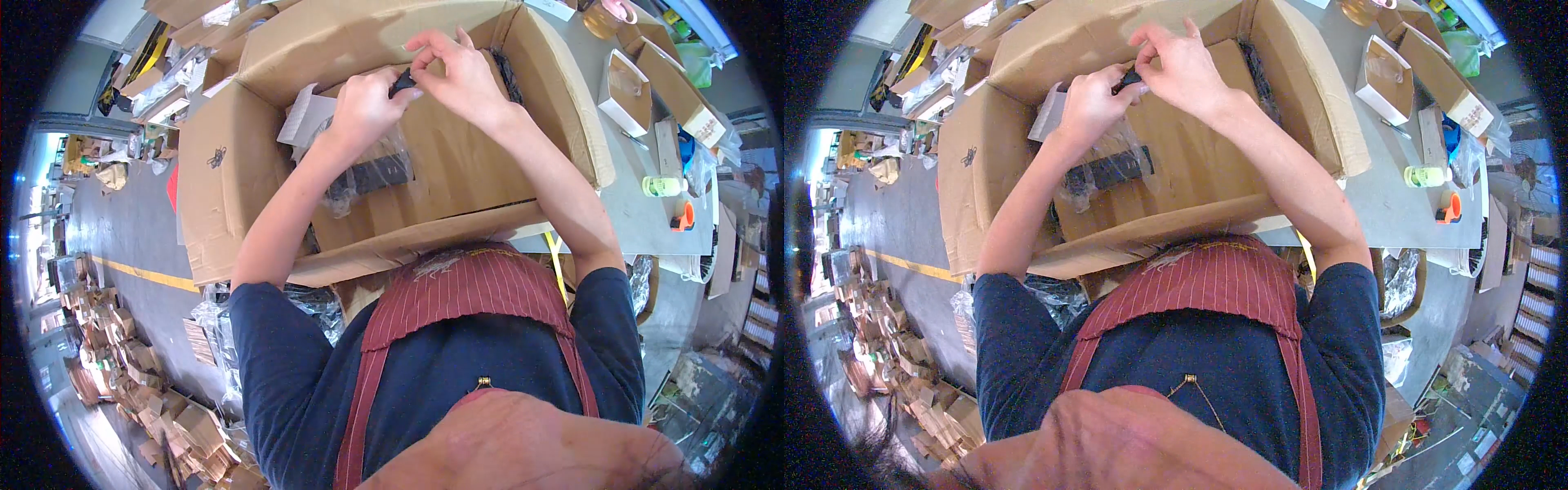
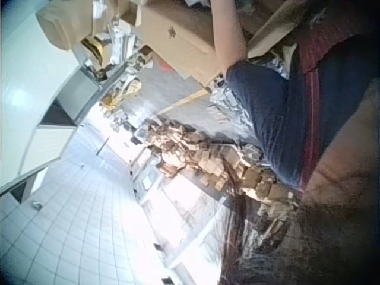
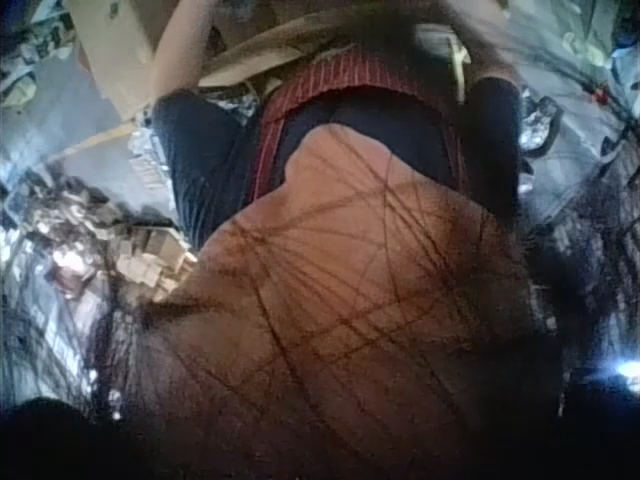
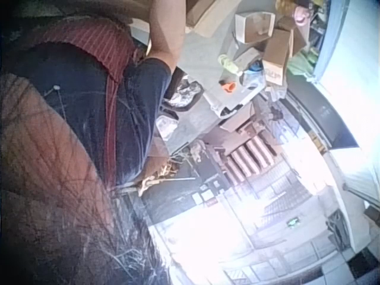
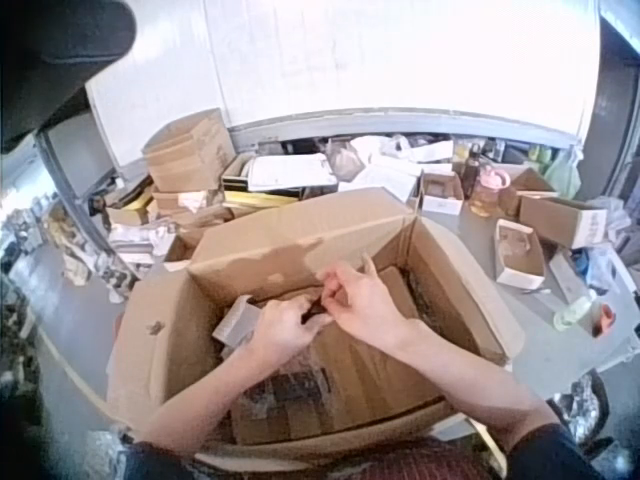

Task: The person handles black power cables inside plastic bags within a cardboard box, picks up a white square item, and then moves the box aside to show a large bin filled with more packaged cables.

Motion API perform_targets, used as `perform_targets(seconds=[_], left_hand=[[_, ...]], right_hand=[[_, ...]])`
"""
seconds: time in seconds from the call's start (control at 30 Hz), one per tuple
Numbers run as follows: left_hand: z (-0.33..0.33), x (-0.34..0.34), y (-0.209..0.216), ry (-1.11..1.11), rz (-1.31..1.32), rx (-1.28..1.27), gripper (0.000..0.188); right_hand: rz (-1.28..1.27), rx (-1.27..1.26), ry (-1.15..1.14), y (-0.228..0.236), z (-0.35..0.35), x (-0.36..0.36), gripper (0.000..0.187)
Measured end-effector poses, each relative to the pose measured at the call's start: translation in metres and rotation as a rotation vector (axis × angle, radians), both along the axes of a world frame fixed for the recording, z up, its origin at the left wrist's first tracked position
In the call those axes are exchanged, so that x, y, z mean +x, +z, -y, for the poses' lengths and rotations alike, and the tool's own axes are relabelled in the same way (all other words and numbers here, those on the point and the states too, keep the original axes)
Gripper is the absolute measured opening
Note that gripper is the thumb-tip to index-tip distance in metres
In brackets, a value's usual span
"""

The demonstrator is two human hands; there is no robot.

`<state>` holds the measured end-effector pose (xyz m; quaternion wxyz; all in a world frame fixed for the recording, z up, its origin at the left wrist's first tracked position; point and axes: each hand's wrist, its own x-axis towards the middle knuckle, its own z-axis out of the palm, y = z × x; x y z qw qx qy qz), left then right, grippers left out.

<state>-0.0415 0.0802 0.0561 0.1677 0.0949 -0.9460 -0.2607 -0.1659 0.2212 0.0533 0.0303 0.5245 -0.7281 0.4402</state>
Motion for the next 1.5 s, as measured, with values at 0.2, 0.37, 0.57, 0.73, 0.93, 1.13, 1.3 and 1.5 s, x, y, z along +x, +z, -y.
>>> perform_targets(seconds=[0.2,0.37,0.57,0.73,0.93,1.13,1.3,1.5], left_hand=[[0.002,-0.003,-0.007,0.011,0.027,0.035,0.033],[0.004,-0.004,-0.008,-0.010,0.037,-0.017,0.032],[0.002,-0.003,-0.011,0.007,-0.038,0.000,0.025],[-0.004,-0.003,-0.005,0.021,0.025,0.100,0.025],[0.000,-0.003,-0.011,-0.017,0.104,0.021,0.029],[-0.004,-0.002,-0.009,-0.049,0.052,0.008,0.027],[-0.002,-0.002,-0.012,-0.025,0.048,0.046,0.028],[0.001,-0.006,-0.018,-0.056,-0.008,-0.003,0.029]], right_hand=[[-0.078,0.006,-0.033,-0.004,0.002,0.001,0.033],[-0.246,0.007,-0.068,-0.006,0.003,0.006,0.034],[-0.652,0.015,-0.205,0.006,0.005,0.026,0.042],[-0.500,0.095,-0.242,-0.004,0.006,0.017,0.043],[-0.104,0.130,-0.223,-0.002,0.002,-0.009,0.041],[-0.354,0.016,-0.284,-0.002,-0.004,-0.028,0.041],[-0.421,0.013,-0.331,0.008,-0.007,-0.028,0.032],[-0.393,0.314,-0.442,-0.030,-0.009,-0.061,0.064]])
